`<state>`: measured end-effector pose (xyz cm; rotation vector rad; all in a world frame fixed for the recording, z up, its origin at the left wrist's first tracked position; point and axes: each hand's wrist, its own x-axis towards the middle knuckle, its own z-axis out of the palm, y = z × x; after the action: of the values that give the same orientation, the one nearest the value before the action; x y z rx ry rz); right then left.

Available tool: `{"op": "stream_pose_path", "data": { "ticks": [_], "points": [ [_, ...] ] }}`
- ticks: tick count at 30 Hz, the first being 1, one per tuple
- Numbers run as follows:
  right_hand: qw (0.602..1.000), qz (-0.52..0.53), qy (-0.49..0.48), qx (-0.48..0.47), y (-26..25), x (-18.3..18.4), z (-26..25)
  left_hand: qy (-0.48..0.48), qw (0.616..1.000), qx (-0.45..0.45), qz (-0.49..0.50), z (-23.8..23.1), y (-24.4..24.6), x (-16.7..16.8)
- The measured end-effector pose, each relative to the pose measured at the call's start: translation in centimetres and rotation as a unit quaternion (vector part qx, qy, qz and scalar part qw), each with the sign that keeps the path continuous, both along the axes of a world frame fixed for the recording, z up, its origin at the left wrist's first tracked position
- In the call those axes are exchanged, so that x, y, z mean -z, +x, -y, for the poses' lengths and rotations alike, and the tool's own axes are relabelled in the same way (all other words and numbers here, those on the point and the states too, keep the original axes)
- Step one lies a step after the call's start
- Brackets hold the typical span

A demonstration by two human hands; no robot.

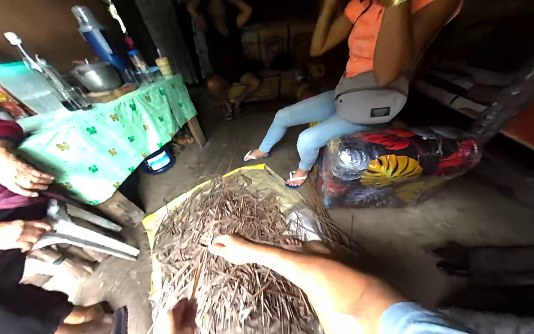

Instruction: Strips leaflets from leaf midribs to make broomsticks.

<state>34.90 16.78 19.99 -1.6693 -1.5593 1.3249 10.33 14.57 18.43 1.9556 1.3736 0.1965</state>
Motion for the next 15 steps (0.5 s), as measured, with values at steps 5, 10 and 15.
{"op": "stream_pose_path", "data": {
  "ticks": [5, 10, 15],
  "points": [
    [0.983, -0.139, -0.110, 0.053, -2.0, -0.1, 0.8, 0.010, 1.000, -0.023, -0.001, 0.8, 2.5, -0.8],
    [0.990, -0.114, -0.057, 0.058, -1.3, 0.0, 0.6, -0.018, 0.999, -0.025, -0.009, 1.0, 3.3, -0.9],
    [0.991, -0.093, 0.002, 0.101, 0.9, -0.2, -0.8, -0.108, 0.990, -0.024, 0.089, 1.7, 3.5, -1.8]
  ]
}}
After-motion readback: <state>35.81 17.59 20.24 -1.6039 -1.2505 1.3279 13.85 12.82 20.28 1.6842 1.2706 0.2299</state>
